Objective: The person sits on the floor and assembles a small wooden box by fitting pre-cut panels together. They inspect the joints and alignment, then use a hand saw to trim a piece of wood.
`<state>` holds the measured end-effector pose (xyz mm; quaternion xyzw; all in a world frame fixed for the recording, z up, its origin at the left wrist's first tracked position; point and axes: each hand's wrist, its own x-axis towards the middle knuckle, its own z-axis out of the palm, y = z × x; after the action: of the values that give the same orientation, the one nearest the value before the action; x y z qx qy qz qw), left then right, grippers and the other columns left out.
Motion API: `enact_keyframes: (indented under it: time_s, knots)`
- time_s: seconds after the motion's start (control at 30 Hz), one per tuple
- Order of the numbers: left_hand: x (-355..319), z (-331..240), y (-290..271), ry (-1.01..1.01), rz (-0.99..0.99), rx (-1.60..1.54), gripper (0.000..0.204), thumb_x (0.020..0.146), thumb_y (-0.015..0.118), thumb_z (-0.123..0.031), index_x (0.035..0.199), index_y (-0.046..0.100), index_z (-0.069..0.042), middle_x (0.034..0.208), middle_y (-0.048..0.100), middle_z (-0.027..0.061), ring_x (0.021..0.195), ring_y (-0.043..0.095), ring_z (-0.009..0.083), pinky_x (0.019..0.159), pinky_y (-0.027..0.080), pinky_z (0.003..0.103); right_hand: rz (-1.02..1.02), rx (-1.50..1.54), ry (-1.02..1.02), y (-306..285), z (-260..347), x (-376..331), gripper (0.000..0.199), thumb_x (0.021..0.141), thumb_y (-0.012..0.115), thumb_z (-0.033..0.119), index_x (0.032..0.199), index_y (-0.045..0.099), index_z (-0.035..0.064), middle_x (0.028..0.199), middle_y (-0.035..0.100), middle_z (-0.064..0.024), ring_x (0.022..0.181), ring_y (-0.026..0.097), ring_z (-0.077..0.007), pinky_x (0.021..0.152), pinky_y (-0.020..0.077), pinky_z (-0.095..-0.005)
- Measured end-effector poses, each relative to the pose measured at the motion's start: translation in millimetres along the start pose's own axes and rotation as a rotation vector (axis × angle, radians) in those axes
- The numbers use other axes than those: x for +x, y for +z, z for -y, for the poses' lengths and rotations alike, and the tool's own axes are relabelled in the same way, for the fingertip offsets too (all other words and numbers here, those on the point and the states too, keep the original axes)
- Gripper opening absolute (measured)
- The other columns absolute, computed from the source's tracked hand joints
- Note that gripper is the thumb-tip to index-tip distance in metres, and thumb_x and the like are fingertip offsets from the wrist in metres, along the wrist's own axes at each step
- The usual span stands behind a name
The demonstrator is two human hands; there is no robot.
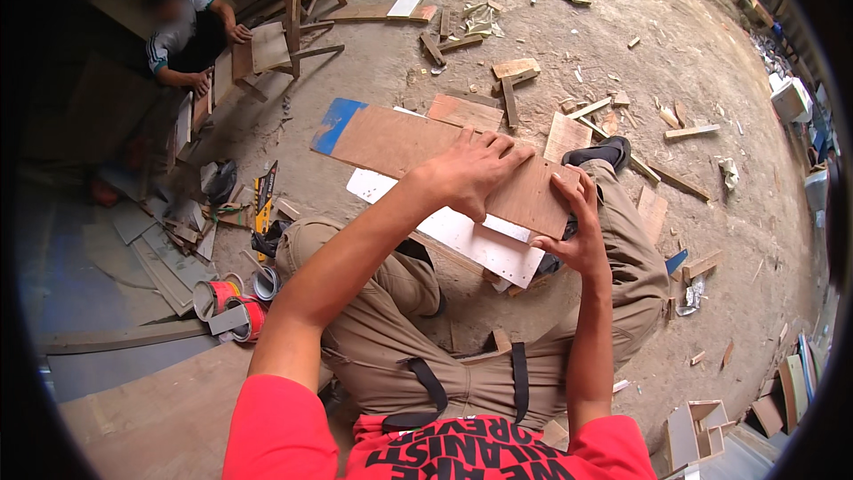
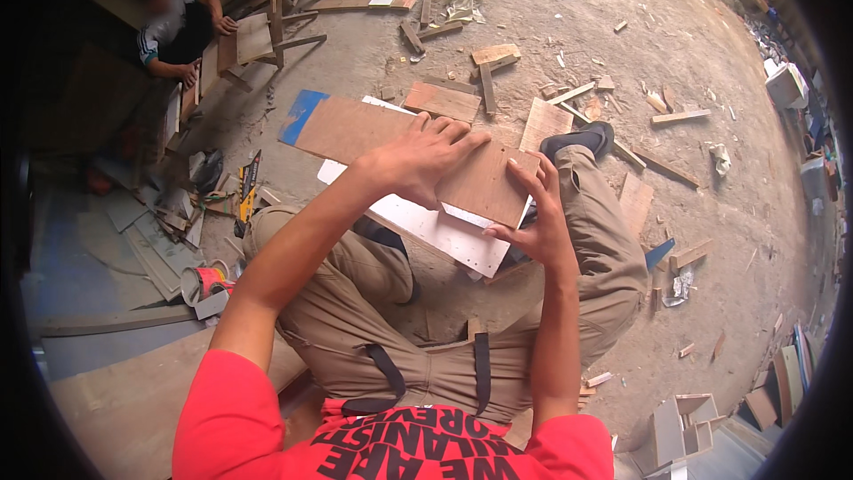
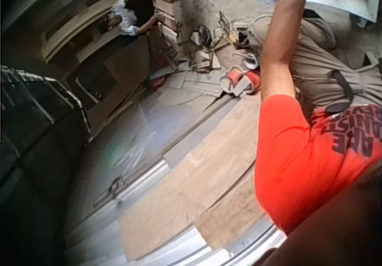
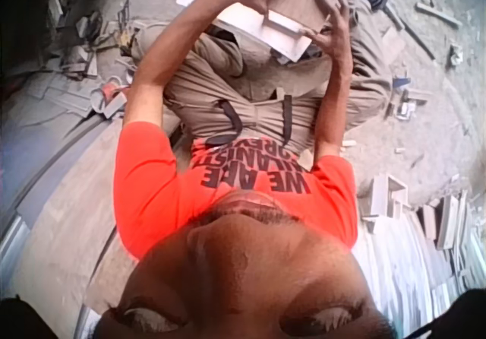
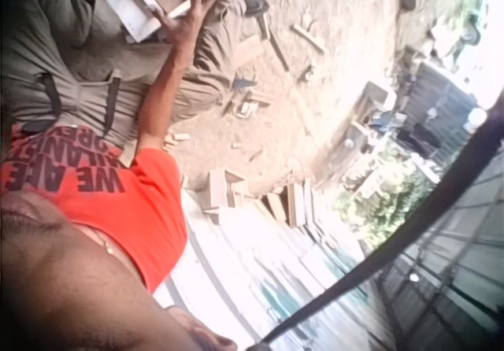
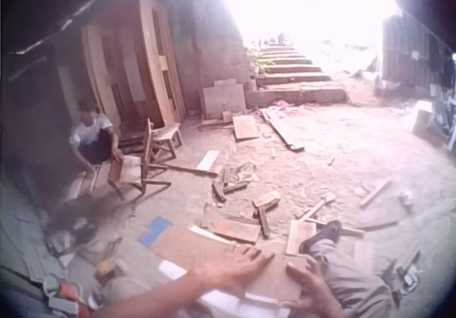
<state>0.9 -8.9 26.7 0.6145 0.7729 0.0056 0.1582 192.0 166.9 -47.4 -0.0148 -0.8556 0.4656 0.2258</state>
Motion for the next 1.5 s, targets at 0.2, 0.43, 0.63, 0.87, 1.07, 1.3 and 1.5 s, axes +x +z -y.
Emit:
enact_keyframes:
  time_s: [0.2, 0.43, 0.63, 0.87, 1.07, 1.3, 1.5]
  knots:
    - [0, -1, 2, -0.014, -0.003, 0.017, 0.123, 0.053, 0.090, -0.030, 0.156, 0.024, -0.014, 0.148, 0.042, 0.0191, 0.142, 0.036, 0.0385, 0.117, 0.025, 0.058, 0.015, 0.035, -0.021, -1, -3, 0, 0.096, 0.057, 0.097, 0.035, 0.139, 0.057, 0.0058, 0.150, 0.035, -0.0168, 0.134, 0.049, -0.0364, 0.112, 0.0415, -0.0466]
    - [-3, 4, 3, -0.012, -0.013, 0.001, 0.124, 0.053, 0.089, -0.028, 0.157, 0.023, -0.017, 0.144, 0.043, 0.0218, 0.140, 0.038, 0.0385, 0.117, 0.026, 0.054, 0.005, 0.092, -0.015, 2, -8, -2, 0.091, 0.057, 0.097, 0.032, 0.136, 0.061, 0.0060, 0.150, 0.034, -0.0164, 0.134, 0.049, -0.0363, 0.112, 0.0428, -0.0468]
    - [0, 1, 4, 0.005, -0.032, 0.047, 0.125, 0.051, 0.089, -0.028, 0.157, 0.023, -0.017, 0.140, 0.045, 0.0216, 0.136, 0.041, 0.0389, 0.114, 0.028, 0.056, -0.073, 0.046, -0.034, 12, -10, -6, 0.088, 0.056, 0.096, 0.032, 0.135, 0.063, 0.0105, 0.151, 0.033, -0.0172, 0.137, 0.046, -0.0381, 0.112, 0.0423, -0.0485]
    - [2, 1, 5, -0.002, -0.030, 0.084, 0.125, 0.050, 0.089, -0.028, 0.156, 0.024, -0.016, 0.138, 0.046, 0.0211, 0.136, 0.041, 0.0387, 0.114, 0.029, 0.055, -0.045, 0.071, -0.063, 11, -14, -5, 0.089, 0.057, 0.096, 0.033, 0.136, 0.062, 0.0107, 0.155, 0.031, -0.0164, 0.137, 0.045, -0.0379, 0.113, 0.0411, -0.0490]
    - [2, 0, 5, -0.010, -0.034, 0.056, 0.125, 0.050, 0.088, -0.028, 0.156, 0.023, -0.016, 0.138, 0.046, 0.0213, 0.137, 0.040, 0.0386, 0.115, 0.028, 0.055, 0.044, 0.076, -0.013, -1, 3, -1, 0.094, 0.053, 0.098, 0.022, 0.138, 0.060, 0.0112, 0.159, 0.026, -0.0151, 0.141, 0.041, -0.0370, 0.116, 0.0394, -0.0483]
    - [4, 1, 7, -0.015, -0.030, 0.074, 0.124, 0.051, 0.087, -0.028, 0.157, 0.023, -0.018, 0.142, 0.044, 0.0224, 0.136, 0.042, 0.0397, 0.117, 0.026, 0.055, 0.044, 0.149, 0.034, 3, -5, -5, 0.093, 0.054, 0.098, 0.021, 0.139, 0.060, 0.0117, 0.159, 0.026, -0.0145, 0.143, 0.038, -0.0358, 0.116, 0.0381, -0.0481]
    - [2, 3, 10, -0.001, -0.059, 0.041, 0.124, 0.051, 0.087, -0.029, 0.157, 0.024, -0.017, 0.141, 0.044, 0.0226, 0.136, 0.041, 0.0397, 0.117, 0.026, 0.054, 0.068, 0.110, 0.009, -4, -7, -5, 0.093, 0.057, 0.096, 0.038, 0.139, 0.060, 0.0114, 0.157, 0.027, -0.0155, 0.144, 0.036, -0.0360, 0.118, 0.0332, -0.0479]
